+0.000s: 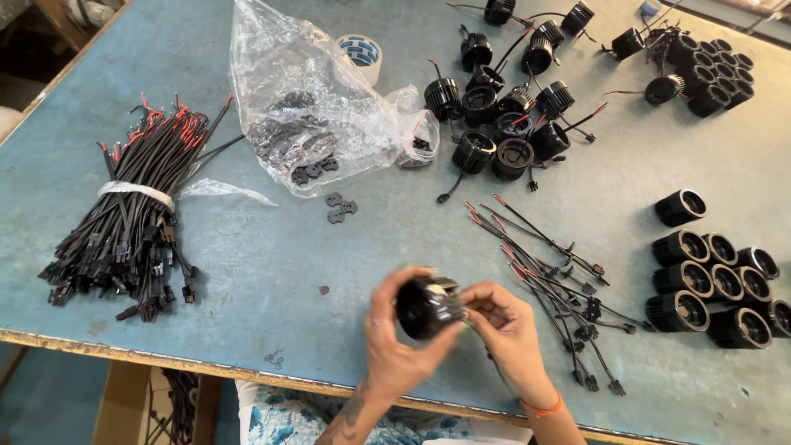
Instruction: The person assembles small black cylindrical electronic components by inserting wires into them and securing them with small black plastic pieces. They repeatedly pick up components and wires from the table, connect them, and place the finished units aside.
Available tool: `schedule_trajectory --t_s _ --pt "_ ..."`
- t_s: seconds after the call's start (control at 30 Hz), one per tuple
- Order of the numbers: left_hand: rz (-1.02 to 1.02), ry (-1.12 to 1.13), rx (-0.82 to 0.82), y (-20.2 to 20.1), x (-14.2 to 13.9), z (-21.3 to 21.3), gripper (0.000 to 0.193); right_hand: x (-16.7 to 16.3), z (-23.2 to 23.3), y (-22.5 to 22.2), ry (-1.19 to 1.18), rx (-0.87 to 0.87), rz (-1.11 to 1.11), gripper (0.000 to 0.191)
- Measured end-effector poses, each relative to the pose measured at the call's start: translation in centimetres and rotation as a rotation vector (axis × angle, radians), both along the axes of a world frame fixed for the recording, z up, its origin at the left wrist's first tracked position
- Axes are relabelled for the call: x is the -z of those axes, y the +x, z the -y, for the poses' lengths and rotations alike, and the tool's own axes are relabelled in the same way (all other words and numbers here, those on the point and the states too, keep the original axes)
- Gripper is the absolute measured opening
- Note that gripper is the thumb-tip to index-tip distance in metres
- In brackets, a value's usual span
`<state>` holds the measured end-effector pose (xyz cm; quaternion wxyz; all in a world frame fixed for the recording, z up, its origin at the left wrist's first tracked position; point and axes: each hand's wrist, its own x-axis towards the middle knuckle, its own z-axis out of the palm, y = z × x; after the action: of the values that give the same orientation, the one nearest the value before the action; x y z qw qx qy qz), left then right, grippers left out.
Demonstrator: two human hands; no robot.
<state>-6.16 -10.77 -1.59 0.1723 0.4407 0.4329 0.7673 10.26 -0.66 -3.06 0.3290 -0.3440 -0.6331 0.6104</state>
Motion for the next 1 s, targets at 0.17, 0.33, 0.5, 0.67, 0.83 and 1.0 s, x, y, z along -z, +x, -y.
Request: schedule_trajectory --t_s 0.17,0.33,0.5,0.67,0.83,1.0 --pt "-0.528 0.013 -0.128 0.1 -3.1 1.1 0.087 2.1 -0.8 1.7 -0.063 -0.117 -0.259 0.015" --pt "-0.472 -0.043 -0.065 0.7 -4.4 1.8 0.094 2.1 -1.3 2.6 -0.26 -0.232 -0.308 0.023" --pt "-0.489 -0.093 -0.059 1.2 -4.3 2.1 0.098 0.9 -1.0 2.1 -0.022 -0.169 -0.207 0.022" --pt "-0.486 -0.138 -0.04 1.4 -4.1 2.1 0.105 0.3 -1.0 2.4 -0.003 -0.221 -0.203 0.014" --pt "-0.489 -0.146 -0.049 1.7 -3.8 2.2 0.104 1.1 -1.4 3.0 0.008 -0.2 -0.234 0.011" --pt "-0.441 -0.166 -0.038 1.8 -3.5 1.7 0.101 3.2 -1.2 2.9 -0.238 -0.146 -0.268 0.022"
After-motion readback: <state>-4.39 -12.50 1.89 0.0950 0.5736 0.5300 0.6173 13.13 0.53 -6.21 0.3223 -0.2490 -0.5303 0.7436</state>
